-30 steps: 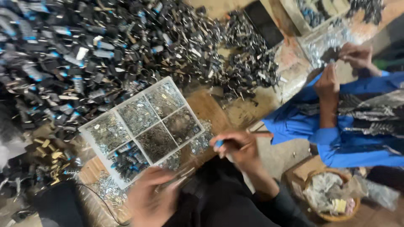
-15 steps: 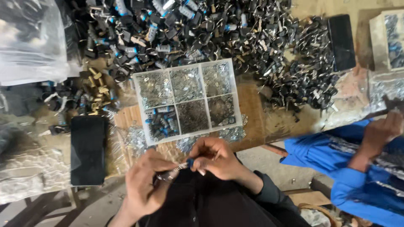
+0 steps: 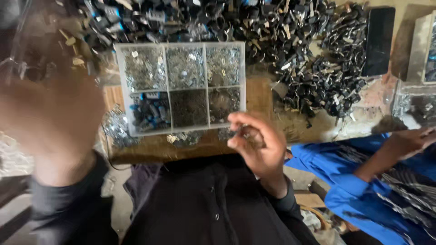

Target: The person sits at a workbench assembling lock cylinders. They pick small key pins from a compartment tray and press them one at a time into the pin chambers of a lock plug held in their hands, repeating the insertion cycle and occasionally reaching into the tray for more pins.

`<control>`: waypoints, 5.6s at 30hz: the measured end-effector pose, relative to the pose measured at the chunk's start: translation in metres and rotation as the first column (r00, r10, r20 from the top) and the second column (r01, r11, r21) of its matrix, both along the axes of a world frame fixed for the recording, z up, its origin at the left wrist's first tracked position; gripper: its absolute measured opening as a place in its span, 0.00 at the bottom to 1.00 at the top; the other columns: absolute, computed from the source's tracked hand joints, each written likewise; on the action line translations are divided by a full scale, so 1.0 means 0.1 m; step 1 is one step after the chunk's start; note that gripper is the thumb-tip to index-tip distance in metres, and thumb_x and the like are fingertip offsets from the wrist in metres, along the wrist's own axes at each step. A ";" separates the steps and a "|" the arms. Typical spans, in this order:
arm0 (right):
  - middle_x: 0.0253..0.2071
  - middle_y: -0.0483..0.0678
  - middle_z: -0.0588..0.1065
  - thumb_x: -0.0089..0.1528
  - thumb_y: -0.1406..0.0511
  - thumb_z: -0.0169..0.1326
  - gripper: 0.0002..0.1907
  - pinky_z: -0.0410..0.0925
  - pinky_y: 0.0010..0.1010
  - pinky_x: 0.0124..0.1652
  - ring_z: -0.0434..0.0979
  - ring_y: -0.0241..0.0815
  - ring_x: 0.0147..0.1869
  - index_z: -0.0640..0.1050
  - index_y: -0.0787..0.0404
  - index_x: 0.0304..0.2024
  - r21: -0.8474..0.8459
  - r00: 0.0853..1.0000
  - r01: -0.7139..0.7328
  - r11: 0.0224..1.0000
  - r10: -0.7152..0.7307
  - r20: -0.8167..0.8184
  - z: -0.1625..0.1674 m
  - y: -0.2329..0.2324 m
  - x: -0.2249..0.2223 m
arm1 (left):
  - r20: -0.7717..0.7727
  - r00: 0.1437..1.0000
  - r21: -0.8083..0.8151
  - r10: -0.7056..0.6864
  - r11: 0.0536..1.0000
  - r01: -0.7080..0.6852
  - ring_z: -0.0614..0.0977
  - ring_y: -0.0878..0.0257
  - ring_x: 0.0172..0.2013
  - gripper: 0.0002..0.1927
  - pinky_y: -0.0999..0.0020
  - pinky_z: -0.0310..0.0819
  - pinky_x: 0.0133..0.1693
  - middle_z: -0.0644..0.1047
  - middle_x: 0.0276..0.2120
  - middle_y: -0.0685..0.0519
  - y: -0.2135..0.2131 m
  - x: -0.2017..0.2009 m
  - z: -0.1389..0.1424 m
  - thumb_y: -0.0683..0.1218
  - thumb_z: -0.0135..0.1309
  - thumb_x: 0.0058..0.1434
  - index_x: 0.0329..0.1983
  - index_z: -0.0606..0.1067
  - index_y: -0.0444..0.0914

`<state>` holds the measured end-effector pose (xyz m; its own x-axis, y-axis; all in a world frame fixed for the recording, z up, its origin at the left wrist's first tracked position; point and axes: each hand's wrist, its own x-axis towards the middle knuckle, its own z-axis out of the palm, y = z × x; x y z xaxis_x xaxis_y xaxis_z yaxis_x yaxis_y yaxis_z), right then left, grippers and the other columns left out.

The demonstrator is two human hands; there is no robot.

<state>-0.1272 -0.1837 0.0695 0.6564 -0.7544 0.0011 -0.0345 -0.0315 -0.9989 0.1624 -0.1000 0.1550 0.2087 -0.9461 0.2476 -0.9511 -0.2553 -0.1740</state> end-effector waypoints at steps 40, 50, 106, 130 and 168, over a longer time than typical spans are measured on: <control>0.53 0.56 0.79 0.73 0.72 0.50 0.18 0.76 0.29 0.43 0.81 0.41 0.50 0.71 0.66 0.65 0.505 0.918 -0.004 0.863 -0.197 0.344 -0.65 0.02 0.13 | -0.421 0.887 0.034 -0.187 0.975 0.221 0.79 0.52 0.39 0.08 0.57 0.77 0.43 0.81 0.37 0.55 0.09 -0.73 -0.85 0.46 0.64 0.54 0.37 0.82 0.43; 0.56 0.56 0.77 0.72 0.76 0.51 0.15 0.76 0.33 0.54 0.78 0.41 0.59 0.71 0.68 0.61 0.497 0.928 -0.068 0.865 -0.128 0.349 -0.47 0.00 0.25 | -0.512 0.843 0.014 -0.161 0.981 0.196 0.77 0.51 0.37 0.03 0.57 0.74 0.40 0.79 0.33 0.51 -0.04 -0.75 -0.88 0.44 0.60 0.62 0.36 0.79 0.39; 0.50 0.56 0.74 0.56 0.82 0.69 0.19 0.74 0.26 0.43 0.74 0.39 0.43 0.78 0.69 0.46 -0.054 0.985 0.166 0.985 -0.167 -0.032 -0.52 0.08 0.33 | -0.944 0.131 -0.322 -0.302 0.930 -0.177 0.84 0.65 0.38 0.07 0.73 0.80 0.42 0.79 0.37 0.48 0.01 -0.91 -1.01 0.36 0.62 0.68 0.40 0.74 0.32; 0.59 0.54 0.74 0.64 0.85 0.64 0.22 0.81 0.27 0.53 0.82 0.39 0.52 0.76 0.67 0.57 0.129 0.970 0.163 0.978 -0.183 0.162 -0.50 0.07 0.35 | -0.601 0.773 -0.164 -0.201 0.978 0.126 0.76 0.54 0.39 0.13 0.58 0.73 0.42 0.80 0.36 0.57 -0.10 -0.69 -1.05 0.37 0.66 0.54 0.42 0.81 0.39; 0.61 0.52 0.73 0.69 0.84 0.62 0.21 0.80 0.29 0.56 0.79 0.40 0.56 0.76 0.66 0.61 0.205 0.973 0.117 0.972 -0.153 0.172 -0.44 0.05 0.36 | -0.784 0.591 -0.217 -0.190 0.976 0.026 0.80 0.54 0.39 0.09 0.59 0.75 0.41 0.82 0.38 0.54 -0.03 -0.69 -1.03 0.35 0.66 0.62 0.44 0.81 0.37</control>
